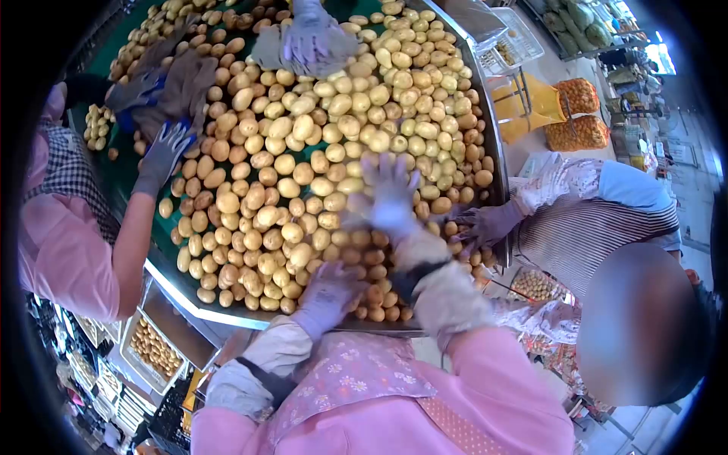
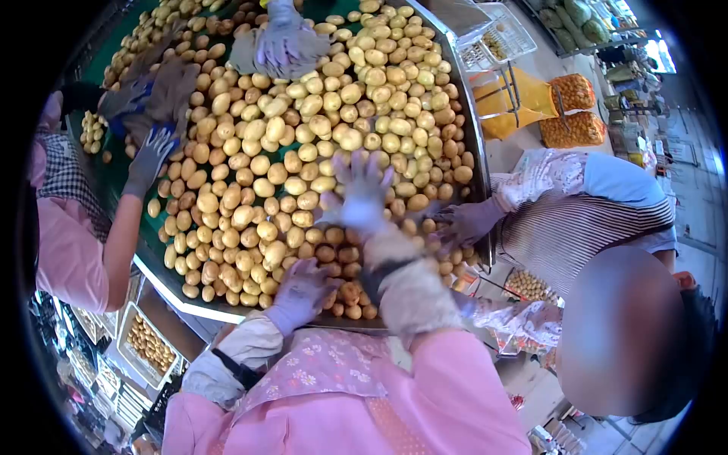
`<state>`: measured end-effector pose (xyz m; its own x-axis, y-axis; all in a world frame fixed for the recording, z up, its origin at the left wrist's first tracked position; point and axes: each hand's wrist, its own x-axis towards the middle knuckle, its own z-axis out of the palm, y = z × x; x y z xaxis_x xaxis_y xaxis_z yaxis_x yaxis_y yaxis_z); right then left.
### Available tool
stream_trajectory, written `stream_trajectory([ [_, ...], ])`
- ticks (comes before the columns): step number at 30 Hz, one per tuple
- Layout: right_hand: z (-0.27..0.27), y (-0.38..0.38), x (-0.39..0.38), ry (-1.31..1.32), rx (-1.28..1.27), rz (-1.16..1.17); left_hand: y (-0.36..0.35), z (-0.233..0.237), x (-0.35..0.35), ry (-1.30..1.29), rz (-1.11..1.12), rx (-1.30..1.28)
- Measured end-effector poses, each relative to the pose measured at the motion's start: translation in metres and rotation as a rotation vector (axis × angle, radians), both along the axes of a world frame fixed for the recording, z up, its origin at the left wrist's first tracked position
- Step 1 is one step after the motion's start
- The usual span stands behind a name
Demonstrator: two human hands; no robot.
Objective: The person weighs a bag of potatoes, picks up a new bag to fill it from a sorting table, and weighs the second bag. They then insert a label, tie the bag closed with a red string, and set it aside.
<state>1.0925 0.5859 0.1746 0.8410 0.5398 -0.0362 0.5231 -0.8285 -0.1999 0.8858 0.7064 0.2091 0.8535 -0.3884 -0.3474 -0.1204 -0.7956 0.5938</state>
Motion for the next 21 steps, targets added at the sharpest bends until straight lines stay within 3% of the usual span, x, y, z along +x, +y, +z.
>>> stream_trajectory([
  [1, 0.007, -0.001, -0.039, 0.134, 0.138, -0.031, 0.012, 0.000, -0.011, 0.007, 0.006, 0.002],
  [2, -0.014, -0.020, -0.078, 0.058, 0.079, 0.036, 0.025, 0.003, -0.024, -0.002, 0.014, 0.049],
  [3, -0.011, -0.046, -0.103, 0.142, 0.102, 0.092, 0.039, 0.004, -0.039, -0.010, 0.017, 0.096],
  [5, -0.024, -0.119, -0.117, 0.166, 0.092, 0.194, 0.065, -0.010, -0.079, -0.196, 0.109, 0.114],
  [7, -0.004, -0.139, -0.136, 0.146, -0.002, 0.061, 0.081, -0.009, -0.096, -0.145, 0.196, 0.136],
  [9, -0.005, -0.133, -0.162, -0.073, -0.070, -0.164, 0.091, -0.014, -0.103, -0.287, 0.493, 0.219],
  [10, 0.007, -0.115, -0.175, 0.389, -0.045, -0.157, 0.087, -0.012, -0.099, -0.284, 0.497, 0.219],
  [11, 0.016, -0.103, -0.193, 0.283, 0.019, 0.192, 0.084, -0.008, -0.090, -0.287, 0.515, 0.266],
  [12, 0.007, -0.112, -0.195, 0.243, 0.088, 0.298, 0.080, -0.004, -0.084, -0.287, 0.526, 0.311],
  [13, 0.002, -0.123, -0.191, 0.202, 0.155, 0.402, 0.076, -0.002, -0.082, -0.285, 0.521, 0.311],
  [16, 0.012, -0.136, -0.154, 0.159, 0.017, 0.092, 0.064, -0.005, -0.074, -0.209, 0.478, 0.322],
  [17, 0.016, -0.123, -0.143, 0.162, 0.019, 0.100, 0.058, -0.008, -0.072, -0.205, 0.485, 0.327],
  [19, 0.013, -0.083, -0.133, -0.127, 0.128, -0.128, 0.040, -0.008, -0.059, -0.214, 0.367, 0.254],
  [20, 0.004, -0.061, -0.134, -0.033, 0.269, -0.004, 0.026, -0.008, -0.054, -0.200, 0.300, 0.227],
  [21, 0.019, -0.033, -0.139, 0.218, 0.164, 0.127, 0.012, -0.006, -0.048, -0.189, 0.230, 0.197],
])
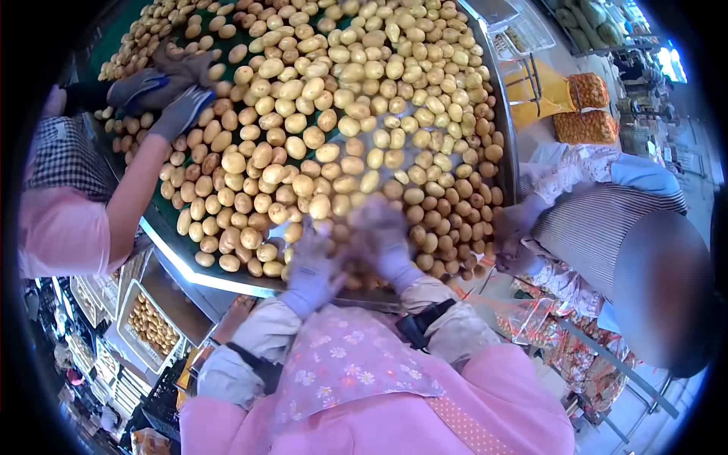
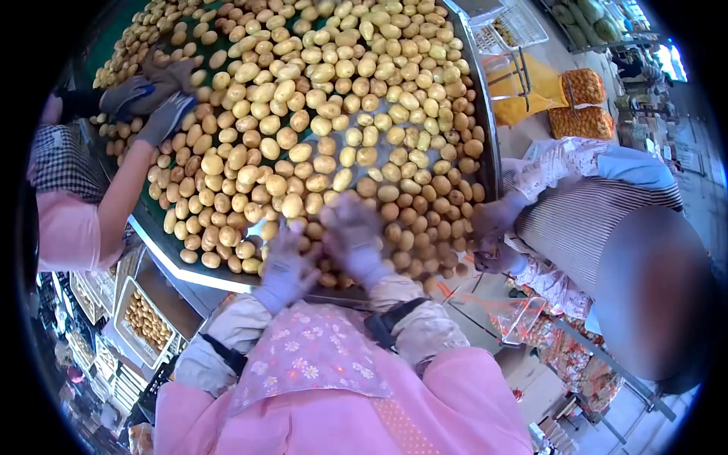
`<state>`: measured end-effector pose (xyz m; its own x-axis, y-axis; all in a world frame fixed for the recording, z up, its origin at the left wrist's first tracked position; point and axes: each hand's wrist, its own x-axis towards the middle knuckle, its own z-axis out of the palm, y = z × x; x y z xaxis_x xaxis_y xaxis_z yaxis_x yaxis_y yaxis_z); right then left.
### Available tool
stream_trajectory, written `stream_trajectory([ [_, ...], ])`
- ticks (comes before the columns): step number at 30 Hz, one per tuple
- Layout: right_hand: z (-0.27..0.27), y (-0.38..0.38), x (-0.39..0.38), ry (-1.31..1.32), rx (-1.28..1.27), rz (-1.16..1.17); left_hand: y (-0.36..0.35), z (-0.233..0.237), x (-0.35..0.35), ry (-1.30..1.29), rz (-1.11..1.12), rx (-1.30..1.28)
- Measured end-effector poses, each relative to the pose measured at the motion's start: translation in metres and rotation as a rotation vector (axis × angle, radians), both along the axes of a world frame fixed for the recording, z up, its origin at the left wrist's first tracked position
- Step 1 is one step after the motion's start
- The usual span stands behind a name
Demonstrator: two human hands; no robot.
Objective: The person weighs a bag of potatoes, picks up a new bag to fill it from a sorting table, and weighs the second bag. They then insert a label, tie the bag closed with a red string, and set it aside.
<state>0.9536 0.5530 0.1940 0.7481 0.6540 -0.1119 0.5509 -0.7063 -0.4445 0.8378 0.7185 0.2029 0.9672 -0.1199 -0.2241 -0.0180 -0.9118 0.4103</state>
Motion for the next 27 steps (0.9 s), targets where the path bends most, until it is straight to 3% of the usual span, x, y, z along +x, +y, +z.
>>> stream_trajectory([
  [1, -0.006, 0.006, -0.010, -0.040, 0.122, 0.087, -0.010, 0.010, 0.007, 0.271, -0.143, 0.069],
  [2, -0.011, 0.006, -0.015, -0.079, 0.239, 0.172, -0.009, 0.009, 0.006, 0.263, -0.145, 0.060],
  [3, -0.008, 0.000, 0.000, -0.080, 0.227, 0.175, -0.006, 0.005, 0.000, 0.163, -0.145, -0.121],
  [4, -0.005, -0.010, 0.025, 0.086, 0.213, 0.124, 0.000, 0.001, -0.003, 0.065, -0.137, -0.298],
  [5, -0.001, -0.016, 0.048, 0.254, 0.203, 0.064, 0.016, 0.004, 0.010, 0.237, -0.194, -0.420],
  [6, 0.007, -0.015, 0.070, -0.213, 0.314, -0.066, 0.024, 0.002, 0.003, 0.165, -0.056, -0.472],
  [8, -0.030, -0.022, 0.097, -0.079, -0.270, -0.085, 0.060, -0.005, 0.003, -0.137, 0.257, -0.612],
  [9, -0.038, -0.021, 0.102, -0.096, -0.272, -0.091, 0.073, 0.020, 0.023, -0.143, 0.335, -0.496],
  [10, -0.044, -0.017, 0.104, -0.097, -0.241, -0.096, 0.092, 0.024, 0.035, -0.327, 0.307, -0.328],
  [11, -0.045, -0.018, 0.108, -0.099, -0.212, -0.107, 0.105, 0.029, 0.047, -0.327, 0.465, -0.462],
  [12, -0.039, -0.024, 0.111, -0.118, -0.215, -0.124, 0.129, 0.001, 0.048, -0.364, 0.574, -0.589],
  [13, -0.032, -0.028, 0.112, -0.019, 0.015, -0.148, 0.143, 0.013, 0.061, -0.363, 0.622, -0.420],
  [14, -0.022, -0.029, 0.113, 0.085, 0.248, -0.161, 0.160, 0.013, 0.070, -0.535, 0.507, -0.018],
  [15, 0.026, -0.026, 0.125, 0.067, 0.150, -0.075, 0.167, -0.007, 0.073, -0.453, 0.508, 0.058],
  [16, 0.055, -0.024, 0.136, -0.063, 0.207, -0.052, 0.168, -0.027, 0.073, -0.365, 0.509, 0.136],
  [18, 0.113, -0.015, 0.163, -0.280, 0.423, 0.044, 0.126, -0.015, 0.082, -0.154, 0.573, 0.423],
  [19, 0.142, -0.013, 0.174, -0.279, 0.615, 0.054, 0.117, -0.022, 0.078, -0.173, 0.589, 0.332],
  [20, 0.164, -0.014, 0.189, -0.492, 0.568, 0.083, 0.120, -0.009, 0.082, 0.046, 0.440, 0.111],
  [21, 0.183, -0.009, 0.203, -0.735, 0.729, 0.154, 0.107, -0.009, 0.078, -0.071, 0.417, 0.162],
  [22, 0.199, -0.020, 0.213, -0.742, 0.663, 0.102, 0.091, -0.011, 0.073, -0.184, 0.397, 0.218],
  [23, 0.195, -0.024, 0.234, -1.060, 0.700, 0.011, 0.082, -0.015, 0.065, -0.185, 0.343, 0.260],
  [24, 0.180, -0.042, 0.254, -1.076, 0.541, -0.209, 0.076, -0.015, 0.055, -0.180, 0.287, 0.302],
  [25, 0.164, -0.047, 0.269, -0.885, 0.565, -0.385, 0.064, 0.000, 0.051, -0.067, 0.246, 0.207],
  [26, 0.131, -0.061, 0.284, -0.758, 0.402, -0.559, 0.055, -0.002, 0.041, 0.048, 0.149, 0.225],
  [27, 0.071, -0.072, 0.290, -0.817, 0.343, -0.641, 0.039, -0.027, 0.030, -0.067, 0.138, 0.179],
])
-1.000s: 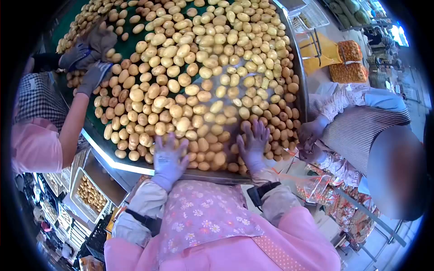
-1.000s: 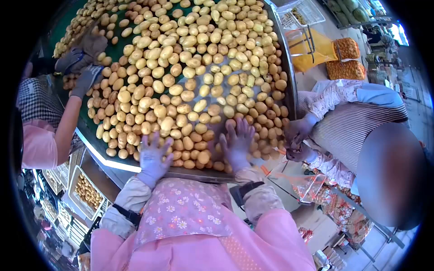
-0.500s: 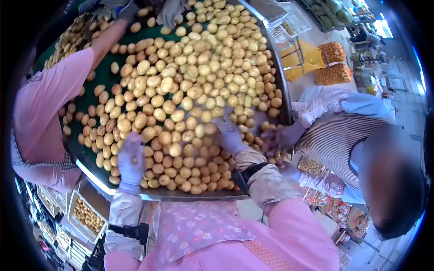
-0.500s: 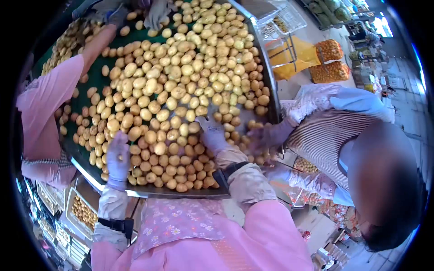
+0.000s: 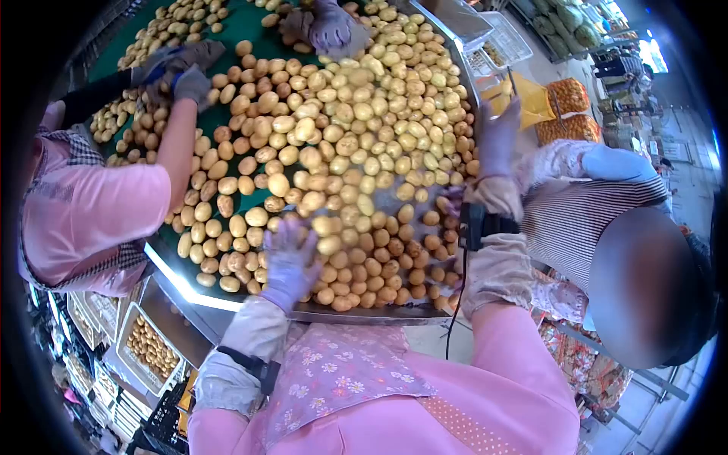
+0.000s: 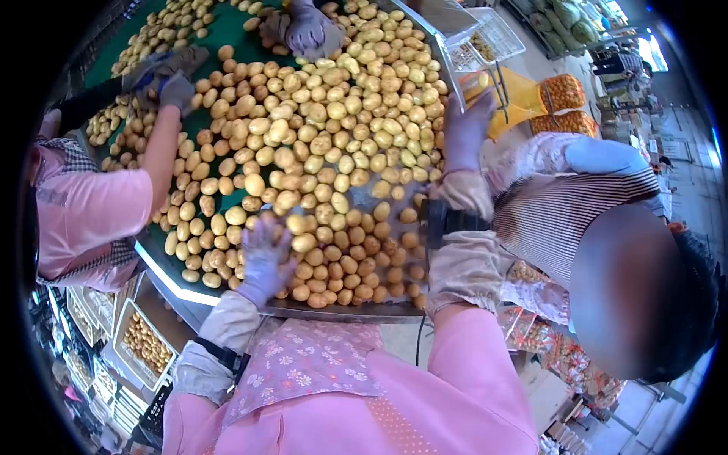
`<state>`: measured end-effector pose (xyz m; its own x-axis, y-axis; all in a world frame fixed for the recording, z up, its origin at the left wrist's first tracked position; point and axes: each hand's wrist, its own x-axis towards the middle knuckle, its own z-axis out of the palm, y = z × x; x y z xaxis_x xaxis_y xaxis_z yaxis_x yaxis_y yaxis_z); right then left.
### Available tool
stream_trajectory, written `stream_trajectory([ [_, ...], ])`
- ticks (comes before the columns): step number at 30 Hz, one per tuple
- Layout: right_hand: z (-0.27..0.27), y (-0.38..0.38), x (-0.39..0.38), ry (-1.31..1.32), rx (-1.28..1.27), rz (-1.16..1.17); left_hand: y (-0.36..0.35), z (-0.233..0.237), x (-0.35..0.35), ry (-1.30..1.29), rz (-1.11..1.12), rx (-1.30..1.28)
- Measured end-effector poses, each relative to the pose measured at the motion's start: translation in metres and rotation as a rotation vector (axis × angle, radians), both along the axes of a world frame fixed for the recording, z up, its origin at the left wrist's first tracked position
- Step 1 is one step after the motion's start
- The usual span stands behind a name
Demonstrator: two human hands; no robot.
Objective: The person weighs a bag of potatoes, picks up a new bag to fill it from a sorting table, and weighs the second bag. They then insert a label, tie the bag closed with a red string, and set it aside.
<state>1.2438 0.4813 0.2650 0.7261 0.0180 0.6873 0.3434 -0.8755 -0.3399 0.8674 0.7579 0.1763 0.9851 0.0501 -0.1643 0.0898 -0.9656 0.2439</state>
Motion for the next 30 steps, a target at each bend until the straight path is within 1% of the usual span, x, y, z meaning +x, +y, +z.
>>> stream_trajectory([
  [1, -0.028, 0.012, -0.009, 0.262, 0.296, 0.207, -0.015, 0.019, -0.007, 0.124, -0.073, -0.047],
  [2, -0.048, 0.035, -0.044, 0.333, 0.284, 0.344, -0.031, 0.017, -0.013, 0.185, -0.163, -0.054],
  [3, -0.101, 0.052, -0.064, 0.579, 0.560, 0.675, -0.044, 0.018, -0.023, 0.150, -0.119, -0.174],
  [4, -0.112, 0.068, -0.108, 0.459, -0.068, 0.479, -0.046, 0.022, -0.030, 0.192, -0.190, -0.212],
  [5, -0.109, 0.091, -0.153, 0.692, -0.386, 0.286, -0.049, 0.028, -0.037, 0.237, -0.258, -0.256],
  [6, -0.102, 0.102, -0.200, 0.615, -0.359, 0.351, -0.049, 0.028, -0.045, 0.246, -0.248, -0.262],
  [7, -0.093, 0.106, -0.236, 0.533, -0.323, 0.413, -0.040, 0.027, -0.051, 0.187, -0.300, -0.310],
  [8, -0.084, 0.095, -0.261, 0.552, -0.438, 0.588, -0.030, 0.026, -0.058, 0.129, -0.355, -0.356],
  [9, -0.076, 0.077, -0.279, 0.575, -0.551, 0.764, -0.020, 0.028, -0.067, 0.145, -0.353, -0.357],
  [11, -0.115, 0.009, -0.294, 0.492, -0.534, 0.862, 0.002, 0.035, -0.077, 0.174, -0.295, -0.386],
  [12, -0.098, -0.010, -0.291, 0.677, -0.446, 0.714, 0.014, 0.038, -0.076, 0.174, -0.291, -0.387],
  [13, -0.089, -0.021, -0.294, 0.696, -0.558, 0.499, 0.026, 0.042, -0.073, 0.233, -0.220, -0.337],
  [14, -0.088, -0.022, -0.302, 0.708, -0.477, 0.359, 0.040, 0.041, -0.078, 0.297, -0.154, -0.288],
  [15, -0.088, -0.019, -0.310, 0.713, -0.396, 0.222, 0.061, 0.006, -0.099, -0.065, -0.249, -0.192],
  [16, -0.084, -0.010, -0.324, 0.715, -0.398, 0.227, 0.072, 0.007, -0.107, -0.117, -0.179, -0.208],
  [17, -0.079, 0.006, -0.341, 0.700, -0.462, 0.576, 0.078, 0.013, -0.109, -0.168, -0.109, -0.220],
  [18, -0.077, 0.015, -0.351, 0.672, -0.516, 0.925, 0.081, 0.019, -0.107, -0.163, -0.107, -0.217],
  [20, -0.090, -0.010, -0.341, 0.690, -0.494, 0.887, 0.090, 0.030, -0.101, -0.215, 0.151, -0.190],
  [21, -0.096, -0.020, -0.325, 0.694, -0.483, 0.854, 0.087, 0.030, -0.098, -0.211, 0.160, -0.181],
  [22, -0.066, -0.008, -0.296, 1.112, -0.586, 0.670, 0.076, 0.032, -0.095, -0.162, 0.148, -0.066],
  [23, -0.078, -0.011, -0.282, 0.868, -0.511, 0.530, 0.063, 0.033, -0.093, -0.111, 0.132, 0.047],
  [24, -0.090, -0.008, -0.270, 0.622, -0.428, 0.389, 0.044, 0.024, -0.093, -0.068, 0.156, 0.050],
  [25, -0.088, 0.015, -0.258, 0.627, -0.424, 0.397, 0.024, 0.016, -0.091, -0.025, 0.176, 0.051],
  [27, -0.076, 0.086, -0.245, 0.645, 0.242, 0.633, -0.007, 0.036, -0.065, 0.141, 0.085, -0.044],
  [29, -0.099, 0.137, -0.258, 0.758, -0.459, 0.794, -0.029, 0.042, -0.048, 0.320, -0.103, -0.225],
  [30, -0.077, 0.131, -0.260, 0.443, -0.598, 1.145, -0.029, 0.042, -0.046, 0.318, -0.086, -0.217],
])
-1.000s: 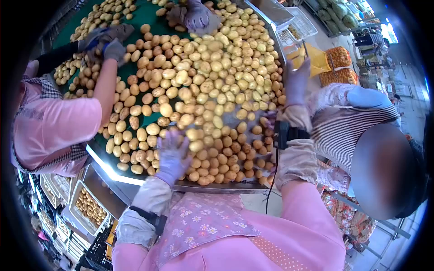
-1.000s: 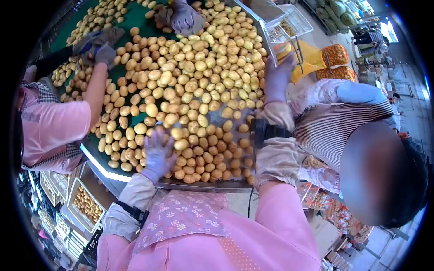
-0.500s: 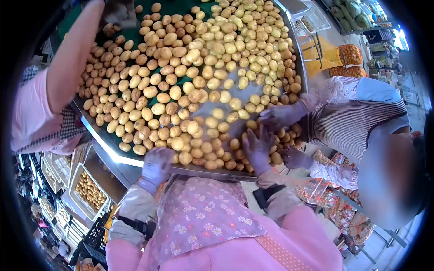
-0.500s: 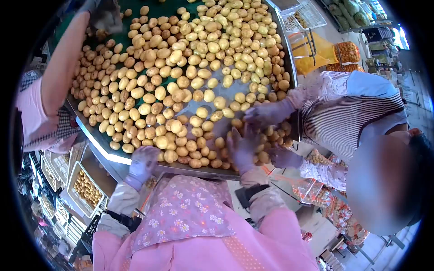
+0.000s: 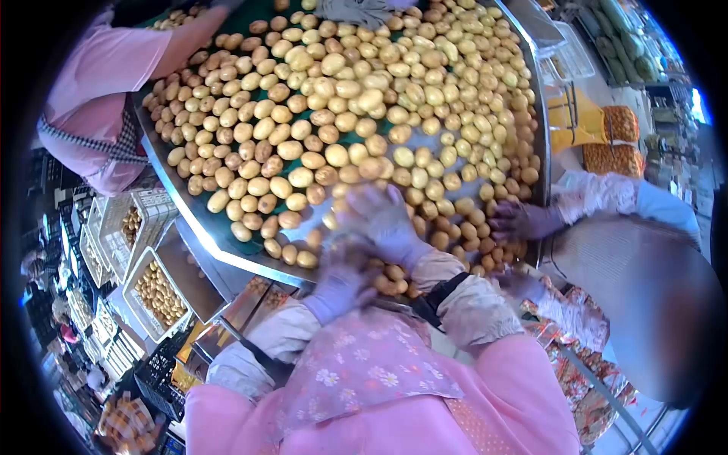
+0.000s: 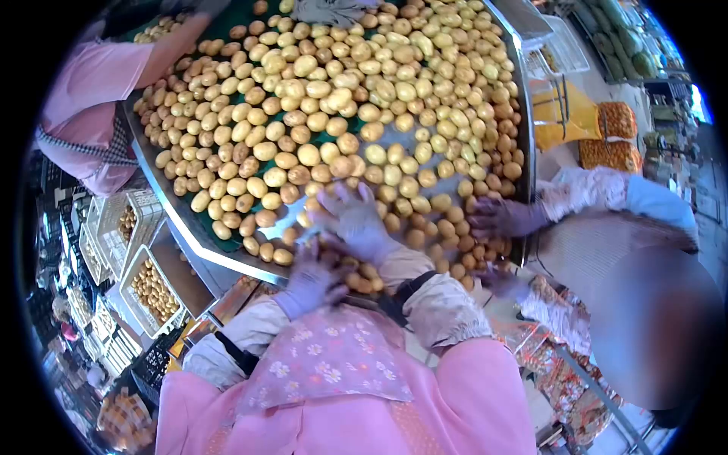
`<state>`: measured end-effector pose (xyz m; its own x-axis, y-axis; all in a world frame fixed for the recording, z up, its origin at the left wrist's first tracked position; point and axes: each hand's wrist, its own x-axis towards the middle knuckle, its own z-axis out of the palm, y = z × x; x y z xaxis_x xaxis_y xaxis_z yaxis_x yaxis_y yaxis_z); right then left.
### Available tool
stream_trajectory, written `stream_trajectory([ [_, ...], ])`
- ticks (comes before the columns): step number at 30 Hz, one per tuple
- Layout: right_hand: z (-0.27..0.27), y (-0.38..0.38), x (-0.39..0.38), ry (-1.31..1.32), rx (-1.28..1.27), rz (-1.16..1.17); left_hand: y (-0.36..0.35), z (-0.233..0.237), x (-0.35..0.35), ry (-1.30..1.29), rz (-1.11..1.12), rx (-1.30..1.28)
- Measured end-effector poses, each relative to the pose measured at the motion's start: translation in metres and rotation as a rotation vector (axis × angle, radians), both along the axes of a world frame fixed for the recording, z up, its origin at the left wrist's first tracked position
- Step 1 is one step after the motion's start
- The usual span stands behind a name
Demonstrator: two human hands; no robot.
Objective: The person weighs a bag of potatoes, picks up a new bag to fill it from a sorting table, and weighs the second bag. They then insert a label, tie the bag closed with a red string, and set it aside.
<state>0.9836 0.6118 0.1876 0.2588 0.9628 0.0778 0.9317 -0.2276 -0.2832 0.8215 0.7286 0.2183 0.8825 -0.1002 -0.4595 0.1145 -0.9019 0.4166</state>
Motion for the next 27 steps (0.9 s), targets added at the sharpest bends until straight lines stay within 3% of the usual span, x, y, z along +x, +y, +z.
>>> stream_trajectory([
  [2, -0.013, -0.020, 0.042, 0.076, -0.023, 0.117, 0.002, -0.001, -0.005, -0.063, -0.178, -0.245],
  [3, -0.019, -0.029, 0.068, 0.143, -0.055, 0.228, 0.014, -0.004, -0.007, -0.058, -0.155, -0.246],
  [5, 0.016, -0.029, 0.127, -0.044, -0.188, 0.012, 0.061, -0.012, -0.003, -0.151, 0.227, -0.587],
  [6, 0.038, -0.007, 0.163, -0.141, -0.461, -0.056, 0.087, 0.000, 0.019, -0.283, 0.306, -0.449],
  [7, 0.055, 0.011, 0.201, -0.081, -0.537, -0.390, 0.113, 0.010, 0.046, -0.409, 0.383, -0.316],
  [8, 0.063, 0.027, 0.239, -0.153, -0.498, -0.503, 0.138, 0.000, 0.068, -0.683, 0.369, -0.194],
  [9, 0.041, 0.029, 0.269, -0.075, 0.204, -0.505, 0.155, 0.000, 0.096, -0.673, 0.505, -0.147],
  [10, 0.041, 0.057, 0.284, -0.033, 0.458, -0.488, 0.175, 0.004, 0.131, -0.640, 0.545, -0.118],
  [11, 0.031, 0.088, 0.292, 0.138, 0.511, -0.607, 0.193, 0.003, 0.165, -0.606, 0.585, -0.086],
  [12, 0.013, 0.107, 0.283, 0.502, 0.423, -0.671, 0.204, -0.007, 0.197, -0.657, 0.591, -0.019],
  [13, -0.009, 0.129, 0.264, 0.077, -0.059, -0.603, 0.205, -0.016, 0.218, -0.705, 0.597, 0.045],
  [14, -0.002, 0.128, 0.212, -0.320, 0.093, -0.579, 0.189, -0.024, 0.225, -0.638, 0.555, 0.149],
  [15, 0.008, 0.123, 0.192, -0.152, -0.069, -0.517, 0.169, -0.032, 0.233, -0.577, 0.505, 0.248],
  [16, -0.003, 0.098, 0.170, -0.135, -0.020, -0.361, 0.144, -0.036, 0.225, -0.664, 0.408, 0.287],
  [18, -0.001, 0.029, 0.149, 0.097, 0.182, -0.278, 0.114, -0.029, 0.195, -0.494, 0.242, 0.103],
  [19, -0.006, -0.008, 0.141, 0.262, 0.171, -0.366, 0.091, -0.037, 0.167, -0.526, 0.225, 0.082],
  [20, -0.008, -0.038, 0.125, 0.071, 0.050, -0.488, 0.072, -0.030, 0.146, -0.435, 0.176, 0.111],
  [22, -0.021, -0.073, 0.073, 0.075, 0.158, -0.832, 0.036, -0.021, 0.104, -0.320, 0.104, 0.018],
  [24, -0.013, -0.090, 0.013, 0.155, -0.133, -0.852, 0.019, -0.018, 0.070, -0.247, 0.023, -0.019],
  [25, -0.004, -0.106, -0.014, 0.151, -0.134, -0.868, 0.016, -0.019, 0.053, -0.170, -0.054, -0.044],
  [27, 0.013, -0.134, -0.052, 0.177, -0.258, -0.582, 0.022, -0.027, 0.015, -0.165, -0.155, -0.089],
])
